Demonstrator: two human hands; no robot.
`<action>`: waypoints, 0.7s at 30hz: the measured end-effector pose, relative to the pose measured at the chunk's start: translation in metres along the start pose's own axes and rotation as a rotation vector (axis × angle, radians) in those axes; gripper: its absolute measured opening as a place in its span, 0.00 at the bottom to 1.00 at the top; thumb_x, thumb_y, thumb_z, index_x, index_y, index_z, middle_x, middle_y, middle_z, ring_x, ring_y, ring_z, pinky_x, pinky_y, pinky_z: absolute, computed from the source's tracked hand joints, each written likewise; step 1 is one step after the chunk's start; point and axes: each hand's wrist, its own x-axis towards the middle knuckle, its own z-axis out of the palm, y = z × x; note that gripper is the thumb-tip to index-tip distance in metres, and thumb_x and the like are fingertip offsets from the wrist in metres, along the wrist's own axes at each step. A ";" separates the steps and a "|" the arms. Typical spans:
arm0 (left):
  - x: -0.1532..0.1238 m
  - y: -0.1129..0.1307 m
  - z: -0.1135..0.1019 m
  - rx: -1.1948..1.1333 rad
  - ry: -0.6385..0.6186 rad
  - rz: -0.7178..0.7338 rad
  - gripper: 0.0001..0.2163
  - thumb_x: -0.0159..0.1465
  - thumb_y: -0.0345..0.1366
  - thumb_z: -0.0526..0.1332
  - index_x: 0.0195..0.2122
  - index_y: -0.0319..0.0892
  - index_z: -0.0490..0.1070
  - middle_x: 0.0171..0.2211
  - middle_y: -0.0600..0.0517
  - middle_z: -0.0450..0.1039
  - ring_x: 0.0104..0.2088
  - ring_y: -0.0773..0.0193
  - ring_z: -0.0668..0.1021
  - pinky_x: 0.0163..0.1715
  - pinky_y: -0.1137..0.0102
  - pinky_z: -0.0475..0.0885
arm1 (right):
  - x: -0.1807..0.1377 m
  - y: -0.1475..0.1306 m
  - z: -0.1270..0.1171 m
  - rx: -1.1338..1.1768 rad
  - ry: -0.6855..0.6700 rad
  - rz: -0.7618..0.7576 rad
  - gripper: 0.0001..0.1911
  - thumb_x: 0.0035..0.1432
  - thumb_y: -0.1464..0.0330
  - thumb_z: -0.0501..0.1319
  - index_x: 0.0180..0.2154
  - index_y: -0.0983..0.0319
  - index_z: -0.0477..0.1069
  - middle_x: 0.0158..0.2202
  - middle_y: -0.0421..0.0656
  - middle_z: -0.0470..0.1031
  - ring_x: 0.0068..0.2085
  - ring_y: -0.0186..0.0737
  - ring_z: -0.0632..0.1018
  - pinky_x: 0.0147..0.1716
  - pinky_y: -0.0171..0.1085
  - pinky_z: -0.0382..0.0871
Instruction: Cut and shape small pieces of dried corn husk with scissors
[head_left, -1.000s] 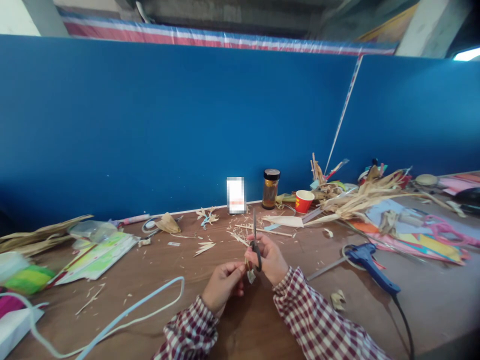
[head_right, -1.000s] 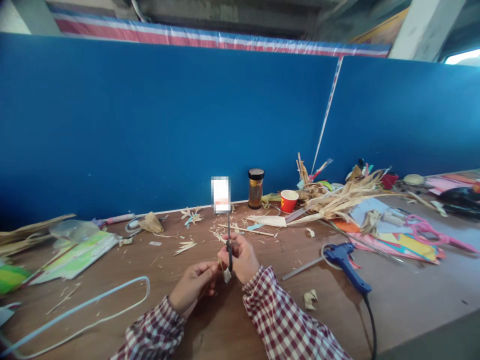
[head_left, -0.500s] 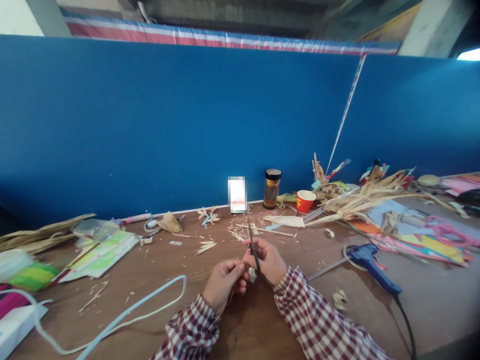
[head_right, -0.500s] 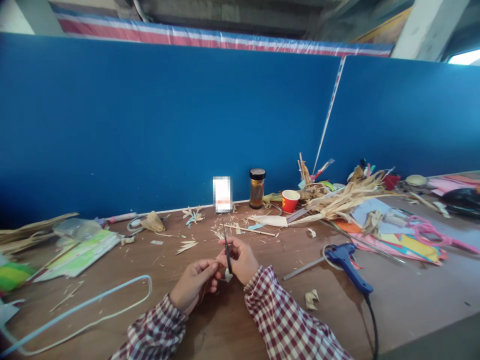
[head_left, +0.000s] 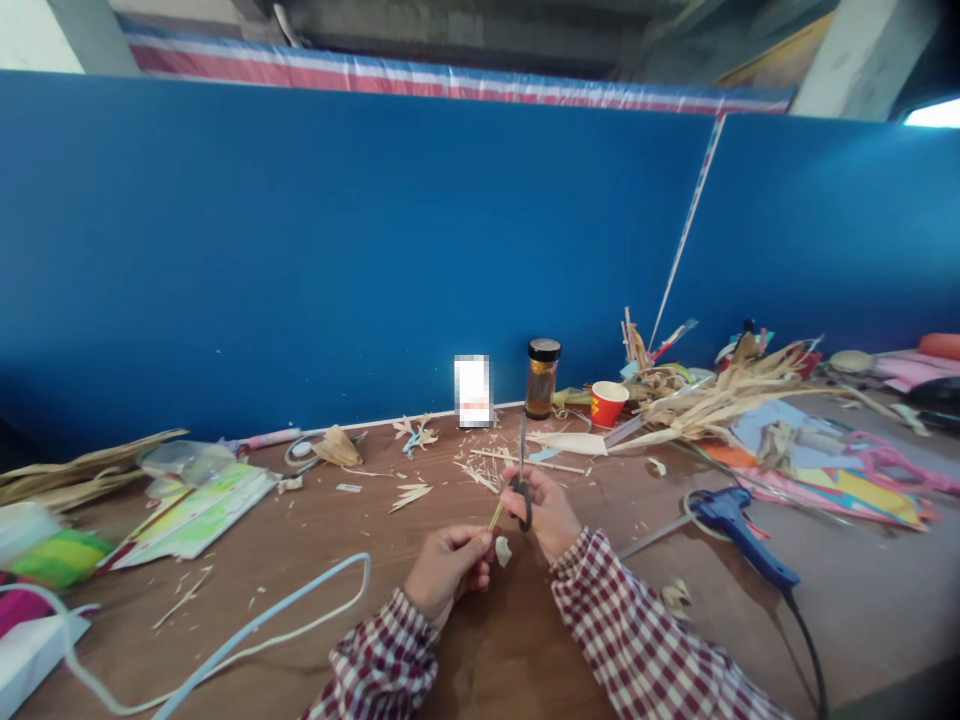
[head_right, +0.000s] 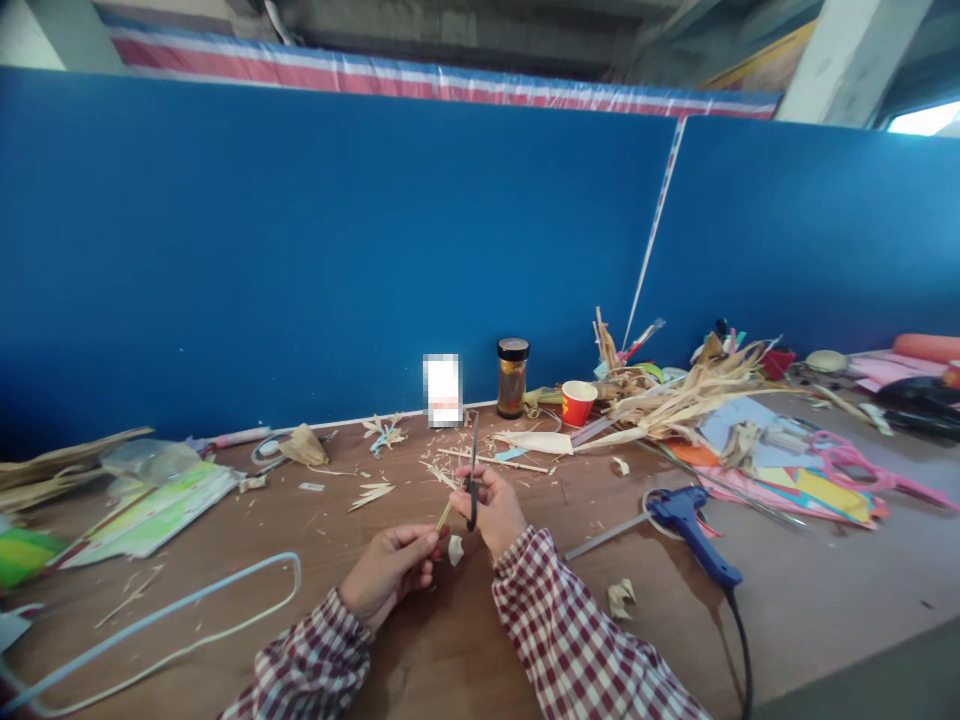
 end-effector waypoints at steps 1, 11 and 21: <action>0.000 0.000 0.000 0.011 0.017 -0.004 0.16 0.42 0.41 0.69 0.29 0.36 0.76 0.19 0.54 0.69 0.16 0.76 0.67 0.17 0.78 0.66 | 0.000 0.000 0.000 0.012 0.002 0.001 0.20 0.37 0.68 0.69 0.36 0.61 0.67 0.23 0.34 0.68 0.23 0.30 0.68 0.24 0.31 0.62; 0.004 -0.001 -0.005 0.015 0.084 -0.013 0.15 0.41 0.42 0.70 0.23 0.36 0.71 0.17 0.54 0.71 0.14 0.76 0.68 0.16 0.78 0.65 | 0.006 -0.004 -0.006 0.062 0.144 -0.024 0.21 0.36 0.67 0.69 0.35 0.62 0.66 0.21 0.34 0.67 0.21 0.29 0.67 0.20 0.30 0.58; 0.005 -0.004 -0.006 0.148 0.148 0.119 0.15 0.46 0.44 0.66 0.25 0.36 0.70 0.16 0.56 0.68 0.14 0.76 0.66 0.14 0.79 0.62 | 0.006 -0.001 -0.007 0.055 0.129 -0.009 0.20 0.38 0.67 0.68 0.36 0.62 0.67 0.21 0.34 0.68 0.22 0.29 0.68 0.20 0.30 0.58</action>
